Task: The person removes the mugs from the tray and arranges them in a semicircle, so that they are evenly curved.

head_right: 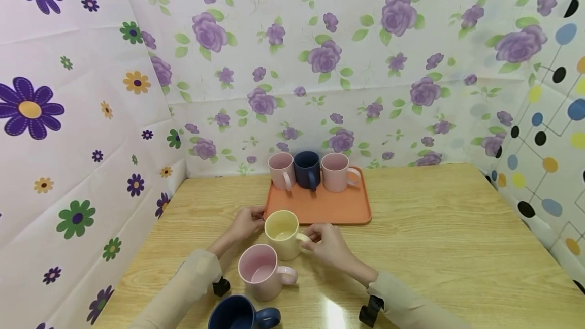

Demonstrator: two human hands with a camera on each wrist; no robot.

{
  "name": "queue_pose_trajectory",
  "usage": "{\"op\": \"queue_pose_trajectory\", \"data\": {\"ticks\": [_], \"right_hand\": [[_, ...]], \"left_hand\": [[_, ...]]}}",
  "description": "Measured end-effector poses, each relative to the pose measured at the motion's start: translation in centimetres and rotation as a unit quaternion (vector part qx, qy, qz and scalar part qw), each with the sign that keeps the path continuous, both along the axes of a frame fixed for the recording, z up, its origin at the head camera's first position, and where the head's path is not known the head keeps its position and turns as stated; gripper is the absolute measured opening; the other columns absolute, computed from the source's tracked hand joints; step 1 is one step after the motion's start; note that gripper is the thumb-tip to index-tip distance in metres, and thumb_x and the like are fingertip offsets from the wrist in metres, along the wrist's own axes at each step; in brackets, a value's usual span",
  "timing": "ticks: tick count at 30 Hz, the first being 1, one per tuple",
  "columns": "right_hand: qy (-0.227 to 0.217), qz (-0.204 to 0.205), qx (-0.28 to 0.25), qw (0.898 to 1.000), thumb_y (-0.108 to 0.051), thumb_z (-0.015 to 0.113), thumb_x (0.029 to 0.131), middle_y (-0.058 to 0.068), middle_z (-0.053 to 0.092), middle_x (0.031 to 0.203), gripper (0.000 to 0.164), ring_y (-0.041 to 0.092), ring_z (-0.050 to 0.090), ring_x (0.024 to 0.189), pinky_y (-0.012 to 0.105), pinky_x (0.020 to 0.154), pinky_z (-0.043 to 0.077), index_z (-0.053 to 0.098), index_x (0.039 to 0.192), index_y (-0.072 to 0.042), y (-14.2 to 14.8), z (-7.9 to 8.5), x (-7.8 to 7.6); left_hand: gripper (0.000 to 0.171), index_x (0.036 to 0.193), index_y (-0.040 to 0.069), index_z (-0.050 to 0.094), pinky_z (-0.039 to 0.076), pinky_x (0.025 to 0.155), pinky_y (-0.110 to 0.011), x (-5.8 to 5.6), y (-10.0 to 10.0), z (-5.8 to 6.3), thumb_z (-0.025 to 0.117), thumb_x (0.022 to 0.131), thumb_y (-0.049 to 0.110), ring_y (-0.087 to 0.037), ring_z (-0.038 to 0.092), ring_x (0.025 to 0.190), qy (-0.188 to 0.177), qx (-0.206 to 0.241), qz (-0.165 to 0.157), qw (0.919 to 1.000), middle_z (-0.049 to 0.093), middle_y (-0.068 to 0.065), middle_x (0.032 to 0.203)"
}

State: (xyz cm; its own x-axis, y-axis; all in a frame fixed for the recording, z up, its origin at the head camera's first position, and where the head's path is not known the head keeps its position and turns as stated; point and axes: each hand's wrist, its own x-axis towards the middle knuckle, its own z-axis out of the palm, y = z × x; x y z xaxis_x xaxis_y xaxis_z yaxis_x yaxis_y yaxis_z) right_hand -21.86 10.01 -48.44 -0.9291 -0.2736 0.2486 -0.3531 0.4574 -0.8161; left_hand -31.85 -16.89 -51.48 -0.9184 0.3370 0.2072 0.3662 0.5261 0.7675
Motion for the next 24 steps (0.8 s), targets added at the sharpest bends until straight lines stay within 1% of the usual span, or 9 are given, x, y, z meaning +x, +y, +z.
{"op": "queue_pose_trajectory", "data": {"ticks": [3, 7, 10, 13, 16, 18, 20, 22, 24], "right_hand": [[-0.018, 0.016, 0.002, 1.000, -0.013, 0.077, 0.081, -0.001, 0.069, 0.076, 0.011, 0.006, 0.062, 0.070, 0.019, 0.061, 0.052, 0.071, 0.089, -0.007, 0.5, 0.1, 0.0], [-0.034, 0.038, 0.013, 0.999, -0.015, 0.077, 0.081, -0.003, 0.068, 0.076, 0.011, 0.005, 0.060, 0.070, 0.019, 0.063, 0.052, 0.071, 0.088, -0.009, 1.1, 0.3, -0.2], [-0.039, 0.067, 0.019, 0.997, -0.016, 0.075, 0.083, -0.002, 0.068, 0.079, 0.012, 0.003, 0.060, 0.072, 0.019, 0.067, 0.053, 0.070, 0.090, -0.007, 1.5, 0.5, -0.5], [-0.046, 0.096, 0.021, 0.994, -0.018, 0.072, 0.086, 0.001, 0.070, 0.085, 0.016, 0.004, 0.062, 0.077, 0.020, 0.071, 0.054, 0.071, 0.096, -0.006, 2.1, 0.7, -0.7], [-0.071, 0.115, 0.008, 0.991, -0.023, 0.067, 0.091, 0.008, 0.072, 0.098, 0.025, 0.012, 0.066, 0.087, 0.024, 0.073, 0.058, 0.070, 0.108, -0.005, 2.8, 1.0, -1.1], [-0.094, 0.120, -0.006, 0.988, -0.025, 0.061, 0.095, 0.016, 0.071, 0.104, 0.031, 0.020, 0.067, 0.093, 0.029, 0.074, 0.060, 0.067, 0.115, -0.002, 3.3, 1.2, -1.5], [-0.115, 0.121, -0.024, 0.986, -0.025, 0.057, 0.098, 0.023, 0.067, 0.110, 0.036, 0.028, 0.067, 0.097, 0.034, 0.074, 0.061, 0.063, 0.120, 0.003, 3.9, 1.2, -2.0], [-0.118, 0.115, -0.032, 0.986, -0.022, 0.055, 0.099, 0.028, 0.065, 0.112, 0.037, 0.035, 0.066, 0.099, 0.036, 0.074, 0.061, 0.060, 0.121, 0.007, 4.5, 1.1, -2.8], [-0.113, 0.099, -0.039, 0.988, -0.018, 0.054, 0.099, 0.032, 0.063, 0.112, 0.036, 0.039, 0.065, 0.099, 0.037, 0.074, 0.061, 0.059, 0.121, 0.010, 5.1, 1.0, -3.6]], "left_hand": [[0.044, 0.118, -0.013, 0.062, 0.059, 0.079, -0.035, 0.0, 0.0, -0.1, 0.075, 0.078, -0.004, -0.032, 0.070, 0.090, 0.000, -0.002, 0.004, 1.0000, 0.071, -0.025, 0.100], [0.047, 0.120, -0.012, 0.061, 0.059, 0.078, -0.032, -0.1, 0.0, -0.2, 0.077, 0.077, -0.001, -0.031, 0.070, 0.091, 0.003, -0.006, 0.009, 0.9999, 0.070, -0.025, 0.105], [0.047, 0.120, -0.011, 0.062, 0.059, 0.078, -0.030, -0.2, 0.0, -0.3, 0.077, 0.077, -0.001, -0.030, 0.070, 0.092, 0.002, -0.003, 0.009, 1.0000, 0.070, -0.024, 0.107], [0.046, 0.120, -0.011, 0.062, 0.060, 0.079, -0.031, -0.4, -0.1, -0.3, 0.077, 0.077, -0.002, -0.031, 0.070, 0.092, 0.001, -0.001, 0.004, 1.0000, 0.070, -0.024, 0.107], [0.047, 0.120, -0.011, 0.062, 0.059, 0.079, -0.032, -0.3, -0.1, -0.3, 0.077, 0.077, -0.002, -0.031, 0.070, 0.092, -0.002, 0.002, 0.005, 1.0000, 0.070, -0.024, 0.107], [0.047, 0.120, -0.011, 0.062, 0.059, 0.079, -0.033, -0.3, -0.1, -0.2, 0.077, 0.077, -0.002, -0.031, 0.070, 0.092, -0.002, 0.000, 0.006, 1.0000, 0.070, -0.025, 0.107], [0.048, 0.120, -0.011, 0.062, 0.059, 0.079, -0.032, -0.2, -0.1, -0.2, 0.078, 0.076, -0.001, -0.031, 0.070, 0.092, -0.004, 0.000, 0.010, 0.9999, 0.070, -0.025, 0.108], [0.047, 0.120, -0.011, 0.062, 0.059, 0.079, -0.032, -0.2, -0.1, -0.1, 0.078, 0.076, 0.000, -0.031, 0.070, 0.092, -0.003, 0.000, 0.011, 0.9999, 0.070, -0.025, 0.107], [0.047, 0.119, -0.011, 0.062, 0.059, 0.079, -0.033, -0.2, -0.1, -0.1, 0.078, 0.077, 0.000, -0.031, 0.070, 0.091, -0.001, 0.001, 0.010, 1.0000, 0.070, -0.025, 0.106]]}}
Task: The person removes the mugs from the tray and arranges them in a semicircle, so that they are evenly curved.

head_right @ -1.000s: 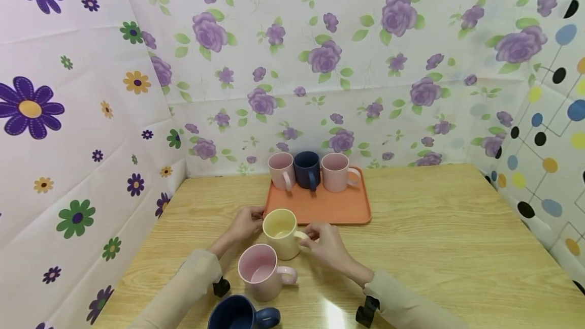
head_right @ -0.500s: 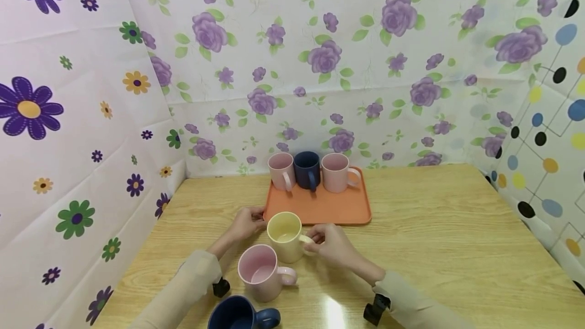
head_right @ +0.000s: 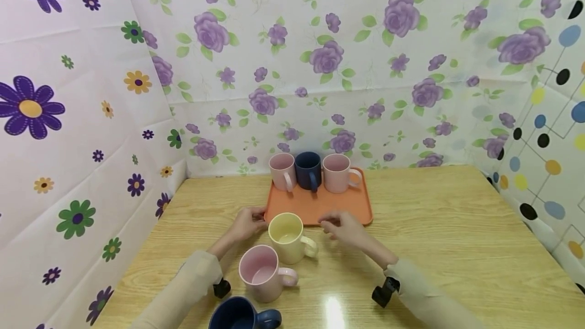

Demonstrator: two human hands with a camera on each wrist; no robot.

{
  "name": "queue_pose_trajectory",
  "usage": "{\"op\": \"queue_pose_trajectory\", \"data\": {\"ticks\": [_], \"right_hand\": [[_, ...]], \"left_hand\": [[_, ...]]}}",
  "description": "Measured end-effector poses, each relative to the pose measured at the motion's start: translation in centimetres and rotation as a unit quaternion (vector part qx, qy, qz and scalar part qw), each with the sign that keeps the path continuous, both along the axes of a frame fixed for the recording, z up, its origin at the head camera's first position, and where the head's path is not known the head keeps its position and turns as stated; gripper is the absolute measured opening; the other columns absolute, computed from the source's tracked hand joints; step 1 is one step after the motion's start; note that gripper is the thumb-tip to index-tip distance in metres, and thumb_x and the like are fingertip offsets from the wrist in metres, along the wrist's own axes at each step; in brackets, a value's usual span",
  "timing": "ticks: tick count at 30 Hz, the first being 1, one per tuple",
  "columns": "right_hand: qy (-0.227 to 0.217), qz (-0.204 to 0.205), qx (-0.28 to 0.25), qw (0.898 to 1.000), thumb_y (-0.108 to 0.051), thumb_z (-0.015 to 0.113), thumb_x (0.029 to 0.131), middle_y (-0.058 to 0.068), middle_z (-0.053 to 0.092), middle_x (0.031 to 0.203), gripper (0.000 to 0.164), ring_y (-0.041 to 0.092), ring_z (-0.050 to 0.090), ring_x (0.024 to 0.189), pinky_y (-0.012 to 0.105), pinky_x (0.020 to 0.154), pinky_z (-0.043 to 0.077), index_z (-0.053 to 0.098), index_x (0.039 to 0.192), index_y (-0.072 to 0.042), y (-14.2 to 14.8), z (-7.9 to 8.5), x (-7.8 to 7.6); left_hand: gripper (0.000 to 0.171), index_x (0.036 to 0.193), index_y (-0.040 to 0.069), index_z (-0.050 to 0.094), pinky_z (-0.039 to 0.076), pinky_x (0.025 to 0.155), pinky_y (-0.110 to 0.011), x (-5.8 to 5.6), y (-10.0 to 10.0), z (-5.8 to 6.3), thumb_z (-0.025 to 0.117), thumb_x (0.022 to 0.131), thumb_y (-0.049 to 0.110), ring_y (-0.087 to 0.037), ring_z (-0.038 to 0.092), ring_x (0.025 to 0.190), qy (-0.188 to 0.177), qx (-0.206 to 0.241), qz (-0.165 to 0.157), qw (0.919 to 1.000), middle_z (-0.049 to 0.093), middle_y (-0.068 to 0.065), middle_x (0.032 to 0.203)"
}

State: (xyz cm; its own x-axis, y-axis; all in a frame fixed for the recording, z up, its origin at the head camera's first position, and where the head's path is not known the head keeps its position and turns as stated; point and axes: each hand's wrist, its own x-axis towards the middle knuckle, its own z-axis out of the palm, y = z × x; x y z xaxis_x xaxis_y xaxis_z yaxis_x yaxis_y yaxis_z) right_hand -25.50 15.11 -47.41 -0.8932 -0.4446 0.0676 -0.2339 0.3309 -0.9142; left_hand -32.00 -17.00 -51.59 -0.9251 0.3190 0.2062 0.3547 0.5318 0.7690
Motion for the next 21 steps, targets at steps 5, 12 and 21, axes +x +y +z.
{"op": "queue_pose_trajectory", "data": {"ticks": [5, 12, 21], "right_hand": [[0.048, -0.067, 0.016, 0.996, -0.007, 0.053, 0.097, 0.031, 0.064, 0.111, 0.027, 0.038, 0.067, 0.095, 0.038, 0.072, 0.060, 0.061, 0.117, 0.010, 1.2, -0.6, -2.5], [0.152, -0.205, 0.053, 0.965, 0.003, 0.053, 0.091, 0.024, 0.069, 0.104, 0.024, 0.034, 0.067, 0.091, 0.034, 0.076, 0.057, 0.066, 0.111, 0.006, 2.3, -1.4, -6.1], [0.214, -0.353, 0.010, 0.911, 0.005, 0.053, 0.087, 0.026, 0.064, 0.108, 0.029, 0.035, 0.061, 0.096, 0.026, 0.076, 0.048, 0.062, 0.115, 0.007, 3.2, -1.5, -8.7]], "left_hand": [[0.046, 0.119, -0.012, 0.062, 0.060, 0.079, -0.033, 0.0, 0.1, -0.1, 0.078, 0.077, 0.000, -0.031, 0.070, 0.091, 0.000, 0.005, -0.002, 1.0000, 0.070, -0.026, 0.106], [0.045, 0.118, -0.012, 0.062, 0.059, 0.079, -0.032, 0.2, 0.1, 0.1, 0.077, 0.078, 0.001, -0.031, 0.070, 0.091, 0.000, -0.001, -0.001, 1.0000, 0.070, -0.025, 0.105], [0.048, 0.121, -0.012, 0.060, 0.059, 0.079, -0.030, 0.1, 0.1, 0.0, 0.077, 0.078, 0.003, -0.029, 0.070, 0.092, -0.013, -0.002, 0.011, 0.9999, 0.070, -0.025, 0.108]]}}
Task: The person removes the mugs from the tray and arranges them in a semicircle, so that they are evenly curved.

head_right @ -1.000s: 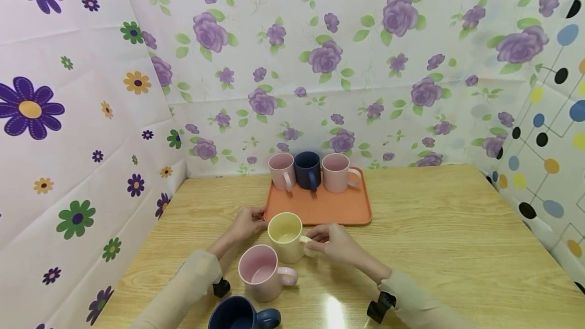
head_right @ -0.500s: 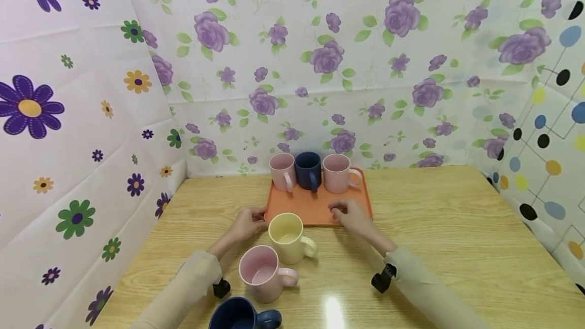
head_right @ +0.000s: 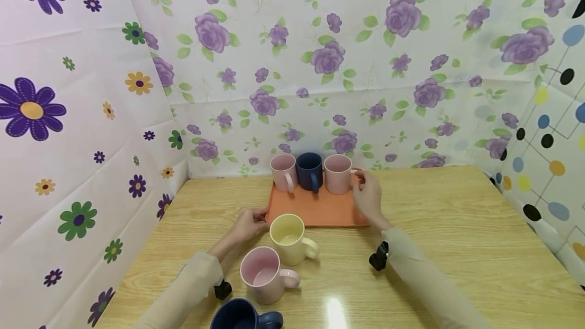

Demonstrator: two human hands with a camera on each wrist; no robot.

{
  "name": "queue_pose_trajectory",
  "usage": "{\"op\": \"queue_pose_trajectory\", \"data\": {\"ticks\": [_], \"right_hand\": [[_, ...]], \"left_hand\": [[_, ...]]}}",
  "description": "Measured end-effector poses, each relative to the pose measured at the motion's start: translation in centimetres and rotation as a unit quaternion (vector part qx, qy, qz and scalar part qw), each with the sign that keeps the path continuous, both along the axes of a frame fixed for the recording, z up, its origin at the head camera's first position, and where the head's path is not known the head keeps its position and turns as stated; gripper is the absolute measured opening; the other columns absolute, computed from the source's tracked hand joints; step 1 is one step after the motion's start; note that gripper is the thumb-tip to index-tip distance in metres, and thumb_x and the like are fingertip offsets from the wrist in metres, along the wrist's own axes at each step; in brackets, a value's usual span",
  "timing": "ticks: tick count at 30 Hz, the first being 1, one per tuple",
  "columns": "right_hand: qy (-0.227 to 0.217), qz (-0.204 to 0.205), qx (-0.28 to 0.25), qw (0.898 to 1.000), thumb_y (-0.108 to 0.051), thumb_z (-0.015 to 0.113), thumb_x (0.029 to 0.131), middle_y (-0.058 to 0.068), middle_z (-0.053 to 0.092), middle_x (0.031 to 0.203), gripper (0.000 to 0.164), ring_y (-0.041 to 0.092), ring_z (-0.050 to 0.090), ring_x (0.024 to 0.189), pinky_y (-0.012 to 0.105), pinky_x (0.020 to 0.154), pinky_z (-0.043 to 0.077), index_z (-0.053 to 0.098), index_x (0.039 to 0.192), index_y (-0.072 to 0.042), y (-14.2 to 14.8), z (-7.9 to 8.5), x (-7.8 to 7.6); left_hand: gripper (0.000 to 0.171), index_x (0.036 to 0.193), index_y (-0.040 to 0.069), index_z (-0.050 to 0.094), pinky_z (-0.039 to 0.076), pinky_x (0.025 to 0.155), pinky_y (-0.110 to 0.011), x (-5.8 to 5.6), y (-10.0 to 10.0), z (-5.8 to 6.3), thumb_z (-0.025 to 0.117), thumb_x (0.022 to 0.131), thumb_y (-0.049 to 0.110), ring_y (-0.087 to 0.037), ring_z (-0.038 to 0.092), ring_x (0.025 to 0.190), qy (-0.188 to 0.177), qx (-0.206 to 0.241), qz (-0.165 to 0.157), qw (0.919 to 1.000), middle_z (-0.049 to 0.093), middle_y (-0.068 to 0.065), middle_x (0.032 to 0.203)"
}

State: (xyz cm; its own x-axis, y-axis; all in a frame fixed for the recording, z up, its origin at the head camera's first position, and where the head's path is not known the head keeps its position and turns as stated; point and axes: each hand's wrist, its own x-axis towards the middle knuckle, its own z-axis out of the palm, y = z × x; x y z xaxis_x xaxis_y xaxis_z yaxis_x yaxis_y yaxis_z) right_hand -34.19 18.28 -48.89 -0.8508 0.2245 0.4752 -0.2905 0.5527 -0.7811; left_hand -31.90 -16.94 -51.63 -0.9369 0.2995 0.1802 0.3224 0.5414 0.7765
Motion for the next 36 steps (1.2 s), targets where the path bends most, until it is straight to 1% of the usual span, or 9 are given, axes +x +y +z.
{"op": "queue_pose_trajectory", "data": {"ticks": [3, 6, 11, 13, 16, 18, 22, 29, 36], "right_hand": [[0.020, -0.010, -0.008, 1.000, 0.006, 0.053, 0.087, 0.029, 0.058, 0.113, 0.034, 0.040, 0.055, 0.103, 0.043, 0.085, 0.048, 0.056, 0.121, 0.010, 0.3, -0.3, -0.5], [0.011, 0.015, 0.008, 1.000, 0.006, 0.053, 0.086, 0.035, 0.050, 0.125, 0.046, 0.047, 0.047, 0.117, 0.056, 0.102, 0.040, 0.046, 0.130, 0.014, 0.7, -0.7, -1.0], [-0.040, 0.061, 0.025, 0.997, 0.003, 0.054, 0.086, 0.037, 0.039, 0.141, 0.059, 0.049, 0.036, 0.133, 0.059, 0.113, 0.029, 0.033, 0.141, 0.015, 1.1, -1.2, -1.3], [-0.052, 0.060, 0.023, 0.997, 0.002, 0.053, 0.088, 0.036, 0.042, 0.138, 0.056, 0.046, 0.042, 0.128, 0.057, 0.109, 0.035, 0.035, 0.140, 0.014, 1.1, -1.2, -1.4], [-0.053, 0.050, 0.025, 0.997, 0.000, 0.052, 0.091, 0.032, 0.053, 0.124, 0.046, 0.041, 0.052, 0.109, 0.050, 0.092, 0.044, 0.043, 0.134, 0.013, 1.1, -1.1, -1.3], [-0.048, 0.037, 0.040, 0.997, -0.001, 0.051, 0.093, 0.027, 0.058, 0.109, 0.035, 0.036, 0.053, 0.093, 0.043, 0.078, 0.044, 0.051, 0.125, 0.012, 1.1, -1.0, -1.2], [-0.029, 0.008, 0.061, 0.998, -0.004, 0.058, 0.092, 0.023, 0.064, 0.090, 0.018, 0.033, 0.059, 0.079, 0.038, 0.069, 0.046, 0.062, 0.105, 0.008, 1.0, -1.0, -0.7], [-0.002, -0.021, 0.052, 0.998, -0.004, 0.069, 0.085, 0.023, 0.069, 0.084, 0.016, 0.035, 0.065, 0.078, 0.044, 0.071, 0.051, 0.067, 0.097, 0.006, 0.7, -1.2, 0.4], [0.006, -0.030, 0.037, 0.999, -0.006, 0.068, 0.087, 0.019, 0.069, 0.085, 0.013, 0.029, 0.063, 0.078, 0.027, 0.066, 0.047, 0.067, 0.096, 0.003, 1.0, -1.3, 1.2]], "left_hand": [[0.048, 0.120, -0.013, 0.060, 0.059, 0.079, -0.030, -0.1, 0.1, -0.1, 0.077, 0.078, 0.002, -0.030, 0.070, 0.093, 0.004, 0.003, -0.005, 1.0000, 0.069, -0.026, 0.108], [0.048, 0.120, -0.013, 0.060, 0.060, 0.079, -0.032, 0.0, 0.1, -0.1, 0.078, 0.078, 0.002, -0.032, 0.070, 0.092, 0.008, 0.005, -0.008, 0.9999, 0.069, -0.027, 0.109], [0.048, 0.120, -0.013, 0.060, 0.060, 0.079, -0.033, 0.1, 0.3, 0.0, 0.078, 0.078, 0.002, -0.032, 0.070, 0.092, 0.007, 0.006, -0.008, 0.9999, 0.069, -0.027, 0.108], [0.048, 0.120, -0.013, 0.061, 0.060, 0.079, -0.032, 0.1, 0.3, 0.0, 0.078, 0.078, 0.002, -0.031, 0.070, 0.092, 0.006, 0.004, -0.008, 0.9999, 0.069, -0.027, 0.107], [0.047, 0.120, -0.013, 0.061, 0.059, 0.079, -0.032, 0.1, 0.3, 0.0, 0.077, 0.078, 0.002, -0.031, 0.070, 0.092, 0.001, 0.003, -0.003, 1.0000, 0.069, -0.027, 0.107], [0.047, 0.120, -0.013, 0.061, 0.059, 0.079, -0.032, 0.1, 0.2, 0.0, 0.077, 0.078, 0.001, -0.031, 0.070, 0.092, -0.001, 0.006, -0.002, 1.0000, 0.069, -0.027, 0.108], [0.047, 0.120, -0.013, 0.060, 0.059, 0.078, -0.030, 0.0, 0.1, 0.0, 0.077, 0.078, 0.001, -0.031, 0.070, 0.091, 0.006, 0.003, -0.011, 0.9999, 0.069, -0.027, 0.107], [0.048, 0.120, -0.013, 0.060, 0.060, 0.079, -0.032, 0.0, 0.0, 0.1, 0.077, 0.078, 0.000, -0.032, 0.070, 0.092, 0.006, 0.003, -0.016, 0.9999, 0.069, -0.027, 0.107], [0.047, 0.120, -0.013, 0.061, 0.059, 0.079, -0.033, 0.1, 0.1, 0.2, 0.077, 0.078, 0.000, -0.032, 0.070, 0.093, 0.006, 0.006, -0.003, 1.0000, 0.068, -0.027, 0.109]]}}
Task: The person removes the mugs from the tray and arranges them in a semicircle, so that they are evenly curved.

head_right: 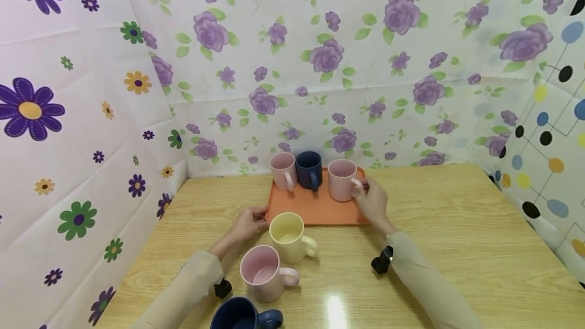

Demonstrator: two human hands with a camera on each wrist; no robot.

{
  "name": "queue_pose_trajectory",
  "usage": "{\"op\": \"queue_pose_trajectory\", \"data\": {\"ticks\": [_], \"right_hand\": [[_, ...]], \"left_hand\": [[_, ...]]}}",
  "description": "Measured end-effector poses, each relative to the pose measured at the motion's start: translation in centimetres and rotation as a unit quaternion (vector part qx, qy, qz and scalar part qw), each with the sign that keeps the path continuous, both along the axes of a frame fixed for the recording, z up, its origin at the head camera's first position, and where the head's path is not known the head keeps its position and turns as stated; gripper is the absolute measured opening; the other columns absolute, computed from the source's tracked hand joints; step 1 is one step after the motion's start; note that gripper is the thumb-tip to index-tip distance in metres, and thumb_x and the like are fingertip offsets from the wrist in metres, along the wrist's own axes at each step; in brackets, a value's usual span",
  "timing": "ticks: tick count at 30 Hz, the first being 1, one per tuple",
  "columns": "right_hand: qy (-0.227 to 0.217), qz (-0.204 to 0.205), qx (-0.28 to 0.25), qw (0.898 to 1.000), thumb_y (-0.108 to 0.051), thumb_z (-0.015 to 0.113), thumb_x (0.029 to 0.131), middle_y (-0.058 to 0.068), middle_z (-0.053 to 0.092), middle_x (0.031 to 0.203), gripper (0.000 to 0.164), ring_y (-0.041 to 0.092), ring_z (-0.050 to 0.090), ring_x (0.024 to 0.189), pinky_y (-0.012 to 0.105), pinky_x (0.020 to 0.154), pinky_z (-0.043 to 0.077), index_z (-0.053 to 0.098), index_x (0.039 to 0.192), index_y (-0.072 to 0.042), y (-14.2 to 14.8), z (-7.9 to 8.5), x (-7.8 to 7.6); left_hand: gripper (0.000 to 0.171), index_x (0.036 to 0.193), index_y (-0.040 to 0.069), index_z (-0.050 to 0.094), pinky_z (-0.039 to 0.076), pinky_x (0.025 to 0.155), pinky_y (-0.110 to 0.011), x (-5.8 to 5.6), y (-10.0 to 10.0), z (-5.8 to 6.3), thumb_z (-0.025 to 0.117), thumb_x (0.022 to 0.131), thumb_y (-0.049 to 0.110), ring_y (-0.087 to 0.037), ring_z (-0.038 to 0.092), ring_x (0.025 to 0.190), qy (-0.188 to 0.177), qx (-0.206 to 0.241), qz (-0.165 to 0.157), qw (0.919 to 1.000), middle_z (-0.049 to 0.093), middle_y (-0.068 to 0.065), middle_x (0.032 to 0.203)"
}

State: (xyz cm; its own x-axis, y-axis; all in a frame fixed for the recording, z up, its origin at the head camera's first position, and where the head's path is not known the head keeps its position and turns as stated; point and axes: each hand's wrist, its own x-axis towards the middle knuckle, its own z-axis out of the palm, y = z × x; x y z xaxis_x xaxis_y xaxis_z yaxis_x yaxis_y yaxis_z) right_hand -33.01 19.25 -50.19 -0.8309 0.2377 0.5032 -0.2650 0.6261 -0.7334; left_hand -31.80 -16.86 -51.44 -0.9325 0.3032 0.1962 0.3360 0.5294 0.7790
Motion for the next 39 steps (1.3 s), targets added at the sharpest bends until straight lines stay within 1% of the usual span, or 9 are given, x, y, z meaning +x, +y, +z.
{"op": "queue_pose_trajectory", "data": {"ticks": [6, 10, 16, 20, 23, 29, 32, 36, 39], "right_hand": [[-0.005, 0.004, -0.013, 1.000, -0.006, 0.069, 0.087, 0.016, 0.070, 0.084, 0.012, 0.019, 0.061, 0.075, 0.013, 0.060, 0.043, 0.069, 0.096, 0.000, 0.4, 0.6, 0.8], [-0.010, 0.006, -0.020, 1.000, -0.007, 0.069, 0.087, 0.015, 0.070, 0.084, 0.012, 0.014, 0.058, 0.074, 0.010, 0.059, 0.041, 0.069, 0.097, 0.000, 0.6, 1.1, 1.3], [-0.008, 0.013, -0.015, 1.000, -0.006, 0.069, 0.087, 0.015, 0.070, 0.083, 0.011, 0.014, 0.058, 0.073, 0.010, 0.059, 0.041, 0.070, 0.096, 0.000, 0.7, 1.6, 2.4], [0.005, 0.022, -0.010, 1.000, -0.008, 0.071, 0.086, 0.013, 0.071, 0.083, 0.010, 0.009, 0.057, 0.072, 0.010, 0.060, 0.041, 0.070, 0.094, -0.001, 0.8, 1.9, 3.1], [0.004, 0.030, -0.012, 0.999, -0.010, 0.071, 0.087, 0.013, 0.070, 0.084, 0.011, 0.008, 0.057, 0.073, 0.011, 0.061, 0.043, 0.070, 0.095, -0.002, 0.9, 2.2, 3.7], [0.003, 0.038, -0.010, 0.999, -0.005, 0.072, 0.084, 0.013, 0.070, 0.083, 0.011, 0.010, 0.057, 0.073, 0.018, 0.063, 0.047, 0.069, 0.094, 0.000, 0.6, 2.6, 4.7], [0.011, 0.045, -0.011, 0.999, -0.002, 0.072, 0.083, 0.013, 0.070, 0.082, 0.011, 0.009, 0.057, 0.073, 0.016, 0.063, 0.046, 0.069, 0.093, 0.001, 0.4, 2.9, 5.1], [0.019, 0.059, -0.007, 0.998, -0.002, 0.072, 0.083, 0.013, 0.069, 0.081, 0.011, 0.008, 0.057, 0.073, 0.009, 0.063, 0.043, 0.069, 0.093, 0.001, 0.3, 3.2, 5.7], [0.020, 0.064, 0.003, 0.998, -0.004, 0.073, 0.083, 0.012, 0.069, 0.081, 0.011, 0.008, 0.057, 0.073, 0.011, 0.061, 0.045, 0.069, 0.092, 0.000, 0.2, 3.2, 6.2]], "left_hand": [[0.048, 0.120, -0.015, 0.060, 0.060, 0.079, -0.032, 0.0, 0.0, 0.1, 0.077, 0.078, -0.001, -0.033, 0.070, 0.093, 0.000, 0.003, -0.001, 1.0000, 0.067, -0.029, 0.109], [0.049, 0.121, -0.015, 0.059, 0.060, 0.079, -0.030, 0.0, 0.0, -0.1, 0.077, 0.078, 0.000, -0.033, 0.070, 0.093, 0.004, -0.001, -0.006, 1.0000, 0.068, -0.029, 0.109], [0.049, 0.121, -0.015, 0.059, 0.060, 0.079, -0.032, 0.0, -0.1, -0.3, 0.077, 0.077, 0.000, -0.033, 0.070, 0.092, 0.005, -0.005, -0.004, 1.0000, 0.068, -0.029, 0.109], [0.049, 0.120, -0.014, 0.060, 0.060, 0.079, -0.034, 0.0, 0.0, -0.3, 0.078, 0.076, -0.001, -0.033, 0.070, 0.092, 0.007, -0.005, -0.002, 1.0000, 0.068, -0.029, 0.107], [0.049, 0.120, -0.013, 0.060, 0.059, 0.080, -0.035, 0.0, 0.1, -0.2, 0.078, 0.076, -0.001, -0.032, 0.070, 0.092, 0.006, -0.001, 0.001, 1.0000, 0.068, -0.028, 0.107], [0.049, 0.120, -0.012, 0.061, 0.059, 0.079, -0.033, -0.1, 0.1, -0.2, 0.078, 0.076, 0.000, -0.031, 0.070, 0.092, 0.006, 0.002, 0.000, 1.0000, 0.068, -0.027, 0.108], [0.048, 0.120, -0.013, 0.061, 0.060, 0.078, -0.032, -0.1, 0.0, -0.2, 0.078, 0.077, 0.000, -0.031, 0.070, 0.092, 0.008, 0.002, 0.000, 1.0000, 0.069, -0.027, 0.108], [0.049, 0.120, -0.012, 0.061, 0.060, 0.078, -0.031, -0.2, 0.0, -0.3, 0.078, 0.076, 0.000, -0.031, 0.070, 0.091, 0.012, 0.000, 0.000, 0.9999, 0.069, -0.027, 0.107], [0.049, 0.121, -0.012, 0.061, 0.060, 0.078, -0.032, -0.2, 0.0, -0.4, 0.078, 0.076, -0.001, -0.031, 0.070, 0.091, 0.011, -0.001, 0.001, 0.9999, 0.069, -0.026, 0.107]]}}
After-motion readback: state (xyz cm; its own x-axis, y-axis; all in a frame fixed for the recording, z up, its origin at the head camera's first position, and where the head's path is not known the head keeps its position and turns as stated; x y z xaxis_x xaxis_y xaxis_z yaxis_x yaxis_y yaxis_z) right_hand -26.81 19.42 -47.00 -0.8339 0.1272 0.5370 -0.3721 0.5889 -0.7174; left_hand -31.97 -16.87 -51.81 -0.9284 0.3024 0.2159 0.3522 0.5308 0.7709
